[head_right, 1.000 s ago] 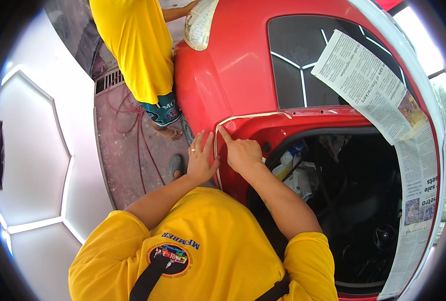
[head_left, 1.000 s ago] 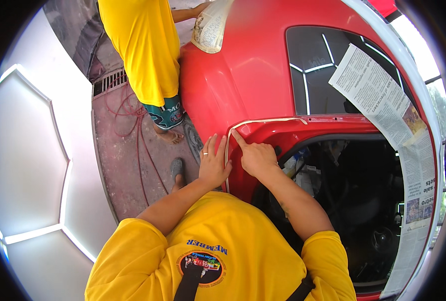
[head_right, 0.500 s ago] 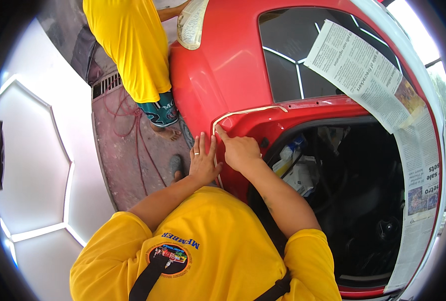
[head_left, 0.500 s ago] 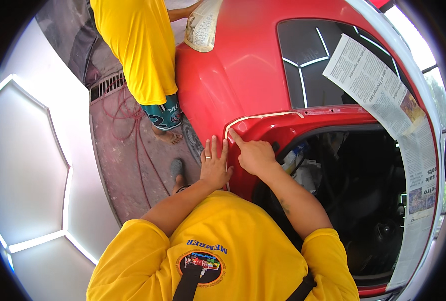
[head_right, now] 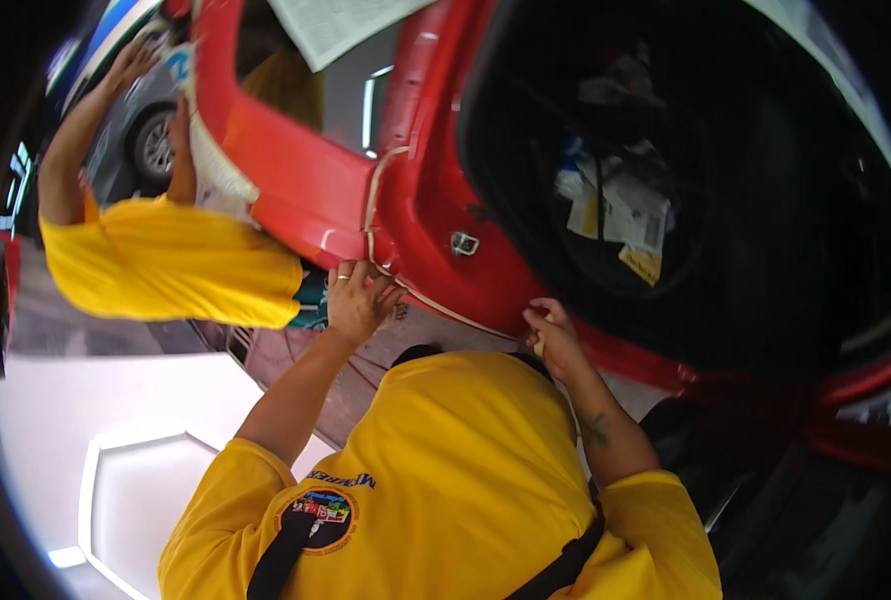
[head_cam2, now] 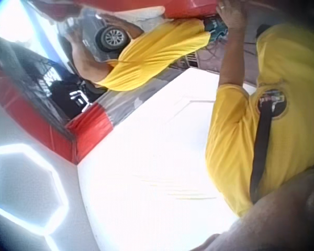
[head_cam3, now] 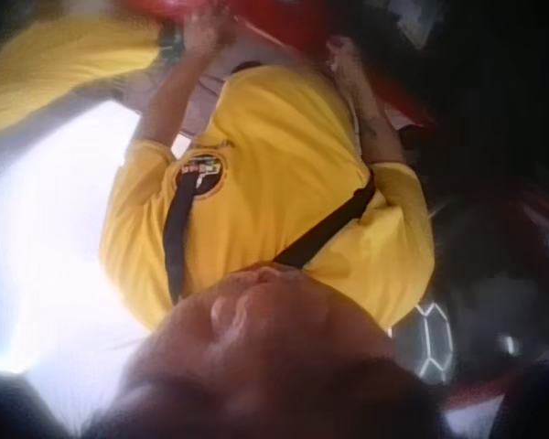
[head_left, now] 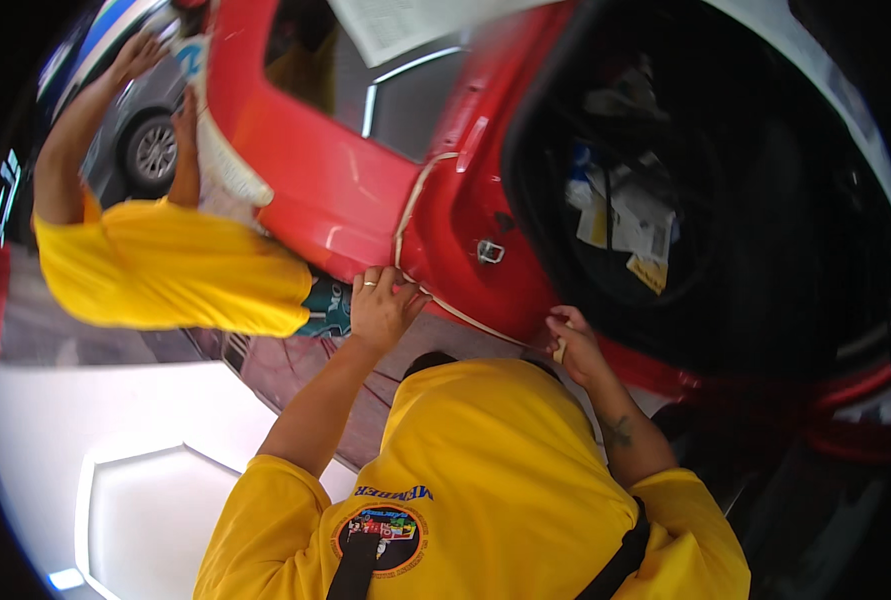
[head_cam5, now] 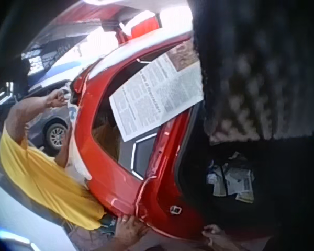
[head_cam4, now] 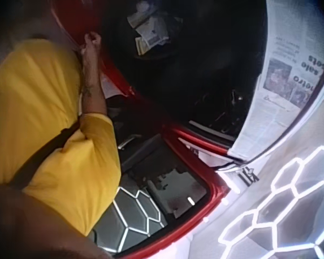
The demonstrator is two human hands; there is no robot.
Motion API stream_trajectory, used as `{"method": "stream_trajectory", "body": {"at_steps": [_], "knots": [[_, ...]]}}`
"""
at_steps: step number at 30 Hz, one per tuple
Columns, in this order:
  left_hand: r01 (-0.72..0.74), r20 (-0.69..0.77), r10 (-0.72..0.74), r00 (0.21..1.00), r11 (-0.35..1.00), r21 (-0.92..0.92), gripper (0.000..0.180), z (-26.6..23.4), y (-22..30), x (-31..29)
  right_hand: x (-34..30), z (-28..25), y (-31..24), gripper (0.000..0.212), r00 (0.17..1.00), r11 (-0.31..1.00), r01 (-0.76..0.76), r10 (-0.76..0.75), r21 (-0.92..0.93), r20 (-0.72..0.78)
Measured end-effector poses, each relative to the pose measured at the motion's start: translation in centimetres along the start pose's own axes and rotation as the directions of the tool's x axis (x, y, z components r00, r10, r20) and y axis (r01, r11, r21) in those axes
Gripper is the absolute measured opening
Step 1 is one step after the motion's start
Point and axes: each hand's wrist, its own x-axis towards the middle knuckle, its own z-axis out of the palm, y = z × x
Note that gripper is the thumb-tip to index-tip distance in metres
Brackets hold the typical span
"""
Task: The person tapes newspaper sheets onto the windows and body panels of a red car using masking tape. They work on the rear window, trunk lid, and side door, smoothing the paper and securing it with tape to cover the surfaces.
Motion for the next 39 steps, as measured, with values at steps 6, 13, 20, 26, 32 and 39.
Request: {"method": "stream_trajectory", "body": {"at_steps": [6,13,20,26,32,39], "knots": [[-0.346,0.054,0.343,0.938,0.933,0.097,0.026,0.5,-2.2,3.9,0.8,10.0,8.3,0.033,0.922,0.778,0.318,-0.387,-0.542,-0.014],[-0.736,0.079,0.733,0.676,0.677,0.007,0.006,0.9,-3.0,6.9,2.2,16.9,12.8,0.024,0.604,0.610,0.444,-0.745,-0.656,-0.283],[-0.806,0.073,0.805,0.589,0.591,-0.020,0.023,0.3,-2.5,7.7,3.6,19.8,11.6,0.025,0.408,0.458,0.388,-0.863,-0.800,-0.297],[-0.820,0.163,0.813,0.560,0.571,-0.029,0.038,0.0,-2.4,7.8,3.8,19.3,11.1,0.029,0.437,0.438,0.362,-0.859,-0.823,-0.265],[-0.797,0.247,0.772,0.585,0.604,-0.001,0.034,0.0,-1.7,7.8,3.6,18.8,11.5,0.034,0.474,0.480,0.375,-0.834,-0.793,-0.281],[-0.817,0.137,0.811,0.568,0.576,-0.021,0.027,1.0,-1.9,8.0,3.8,18.6,11.6,0.032,0.484,0.476,0.382,-0.833,-0.793,-0.267]]}}
